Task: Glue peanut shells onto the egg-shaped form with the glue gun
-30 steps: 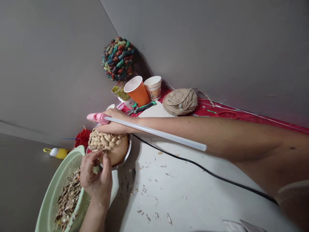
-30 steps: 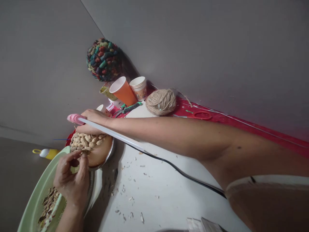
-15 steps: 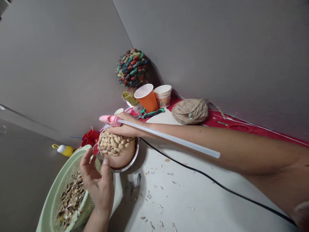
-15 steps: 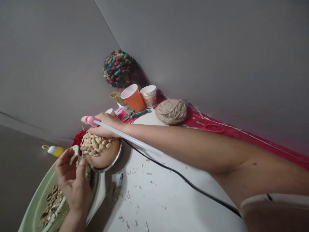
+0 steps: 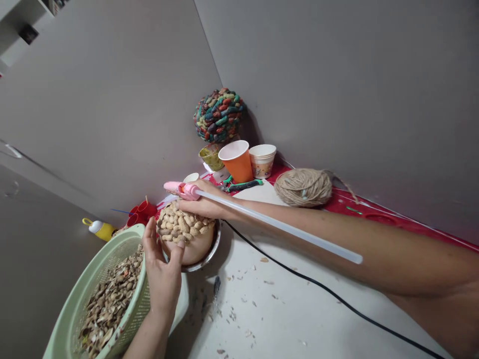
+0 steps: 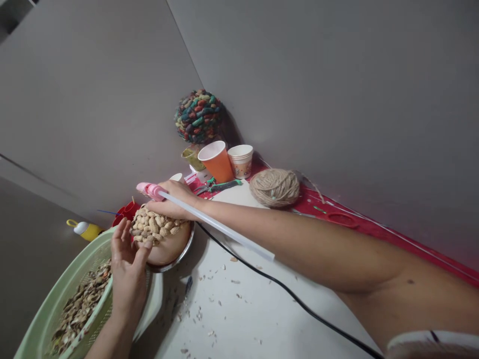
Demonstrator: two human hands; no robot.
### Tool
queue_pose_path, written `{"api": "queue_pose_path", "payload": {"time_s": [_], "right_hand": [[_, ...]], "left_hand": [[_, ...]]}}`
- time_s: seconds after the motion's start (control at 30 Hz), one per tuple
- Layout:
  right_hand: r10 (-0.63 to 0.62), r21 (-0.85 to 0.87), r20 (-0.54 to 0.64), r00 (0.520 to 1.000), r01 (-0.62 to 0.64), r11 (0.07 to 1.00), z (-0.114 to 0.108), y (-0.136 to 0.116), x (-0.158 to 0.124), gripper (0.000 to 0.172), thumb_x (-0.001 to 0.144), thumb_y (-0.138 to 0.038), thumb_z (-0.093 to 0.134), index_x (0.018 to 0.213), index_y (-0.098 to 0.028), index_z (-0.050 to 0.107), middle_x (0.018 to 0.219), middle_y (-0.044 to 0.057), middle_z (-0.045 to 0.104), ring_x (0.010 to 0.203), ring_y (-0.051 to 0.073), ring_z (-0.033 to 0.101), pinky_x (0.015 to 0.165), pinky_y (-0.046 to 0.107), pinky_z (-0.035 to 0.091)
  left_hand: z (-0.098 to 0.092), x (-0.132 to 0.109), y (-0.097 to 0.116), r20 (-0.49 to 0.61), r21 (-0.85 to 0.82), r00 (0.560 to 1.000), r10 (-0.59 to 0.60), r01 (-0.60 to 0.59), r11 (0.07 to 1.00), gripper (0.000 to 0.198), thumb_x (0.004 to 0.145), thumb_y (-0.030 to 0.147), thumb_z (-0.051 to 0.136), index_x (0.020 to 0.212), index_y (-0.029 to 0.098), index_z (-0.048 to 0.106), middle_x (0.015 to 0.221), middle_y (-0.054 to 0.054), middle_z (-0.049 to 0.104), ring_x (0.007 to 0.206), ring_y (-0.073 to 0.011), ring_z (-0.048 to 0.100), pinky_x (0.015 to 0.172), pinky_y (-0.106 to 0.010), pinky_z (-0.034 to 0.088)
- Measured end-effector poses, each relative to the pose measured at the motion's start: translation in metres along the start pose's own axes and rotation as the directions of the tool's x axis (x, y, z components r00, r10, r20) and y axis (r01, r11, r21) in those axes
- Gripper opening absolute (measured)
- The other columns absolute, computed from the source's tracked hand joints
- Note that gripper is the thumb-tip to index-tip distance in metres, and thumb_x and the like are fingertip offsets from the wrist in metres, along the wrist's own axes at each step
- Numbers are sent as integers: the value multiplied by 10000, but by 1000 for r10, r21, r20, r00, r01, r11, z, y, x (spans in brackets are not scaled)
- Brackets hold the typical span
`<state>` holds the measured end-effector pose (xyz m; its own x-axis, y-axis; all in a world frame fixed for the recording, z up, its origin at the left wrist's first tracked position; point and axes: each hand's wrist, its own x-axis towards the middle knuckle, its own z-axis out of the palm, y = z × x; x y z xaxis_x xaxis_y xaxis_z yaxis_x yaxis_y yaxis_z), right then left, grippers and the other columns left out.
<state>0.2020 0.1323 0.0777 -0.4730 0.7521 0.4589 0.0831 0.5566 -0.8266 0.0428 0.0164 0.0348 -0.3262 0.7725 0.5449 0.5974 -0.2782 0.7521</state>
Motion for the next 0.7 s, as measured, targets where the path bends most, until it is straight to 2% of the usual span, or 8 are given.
{"api": "queue_pose_path", "payload": {"time_s": [0.47, 0.7], "right_hand": [[-7, -10, 9, 1000, 7, 1000, 0, -1, 0, 137, 787, -239, 636, 887, -164, 692, 803, 25, 683, 892, 195, 625, 801, 279, 493], [-2, -10, 10, 1000, 2, 1000, 1, -2, 0, 141, 783, -224, 637, 897, -159, 690, 819, 25, 685, 898, 186, 618, 801, 261, 474]], "left_hand": [[4, 0, 3, 2, -42, 1000, 20, -20, 999, 677, 807, 307, 699, 1425, 288, 422, 1463, -107, 447, 1354, -268, 425, 1134, -424, 324], [2, -1, 5, 5, -35, 1000, 12, -12, 999, 669, 813, 302, 702, 1422, 310, 426, 1473, -85, 445, 1367, -260, 401, 1147, -426, 295]]}}
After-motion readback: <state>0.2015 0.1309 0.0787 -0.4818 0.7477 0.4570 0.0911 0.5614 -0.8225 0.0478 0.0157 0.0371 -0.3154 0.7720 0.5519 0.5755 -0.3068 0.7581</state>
